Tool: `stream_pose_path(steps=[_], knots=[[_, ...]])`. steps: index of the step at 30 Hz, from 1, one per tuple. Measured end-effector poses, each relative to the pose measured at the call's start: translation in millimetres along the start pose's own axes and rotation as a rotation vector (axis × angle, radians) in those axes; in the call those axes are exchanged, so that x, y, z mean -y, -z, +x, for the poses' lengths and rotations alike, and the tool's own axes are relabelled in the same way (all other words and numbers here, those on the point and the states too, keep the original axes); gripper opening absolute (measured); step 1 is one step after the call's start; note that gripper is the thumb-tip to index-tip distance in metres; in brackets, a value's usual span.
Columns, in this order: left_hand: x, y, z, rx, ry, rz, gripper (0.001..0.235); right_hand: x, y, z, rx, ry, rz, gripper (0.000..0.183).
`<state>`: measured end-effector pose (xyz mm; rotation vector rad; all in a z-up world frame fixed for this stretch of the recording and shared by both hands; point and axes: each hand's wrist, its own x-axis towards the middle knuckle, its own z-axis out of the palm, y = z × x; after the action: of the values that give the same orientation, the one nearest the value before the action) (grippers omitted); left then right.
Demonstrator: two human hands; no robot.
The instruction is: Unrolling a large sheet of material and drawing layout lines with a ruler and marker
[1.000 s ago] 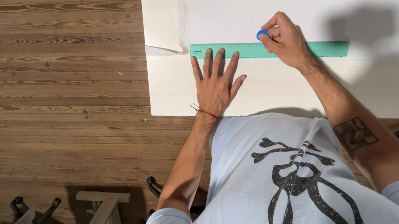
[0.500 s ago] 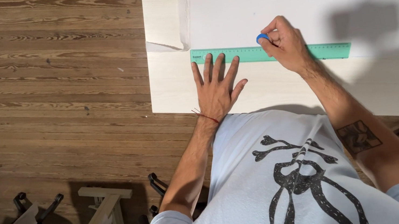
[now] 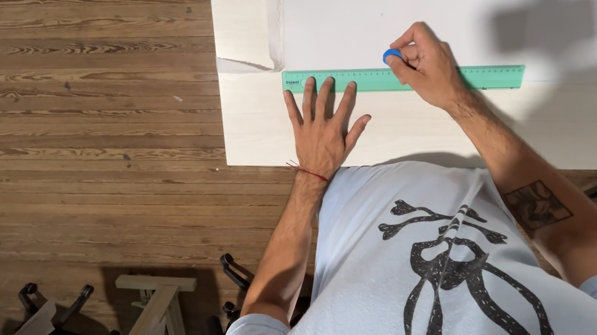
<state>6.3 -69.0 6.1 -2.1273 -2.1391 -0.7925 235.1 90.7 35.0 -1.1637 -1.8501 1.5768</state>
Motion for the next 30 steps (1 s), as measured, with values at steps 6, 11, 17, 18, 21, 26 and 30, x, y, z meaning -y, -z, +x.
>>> stream_pose_path(steps=[6,11,17,18,21,26,30], knots=[[-1,2,3,0.006,0.0,0.005,0.062,4,8,5,0.012,-0.079,0.001,0.022],[-1,2,2,0.01,-0.002,0.006,0.062,4,8,3,0.04,-0.082,-0.017,0.022],[-1,2,4,0.01,0.001,0.016,0.06,11,8,7,0.105,-0.096,-0.066,0.02],[-1,2,4,0.011,0.003,0.015,0.06,10,8,7,0.107,-0.097,-0.066,0.02],[-1,0,4,0.015,0.001,0.017,0.061,10,7,8,0.12,-0.095,-0.08,0.02],[0,-4,1,0.017,-0.002,0.029,0.06,9,1,12,0.126,-0.101,-0.091,0.019],[0,-3,2,0.011,-0.003,0.027,0.058,8,-1,11,0.126,-0.099,-0.1,0.018]])
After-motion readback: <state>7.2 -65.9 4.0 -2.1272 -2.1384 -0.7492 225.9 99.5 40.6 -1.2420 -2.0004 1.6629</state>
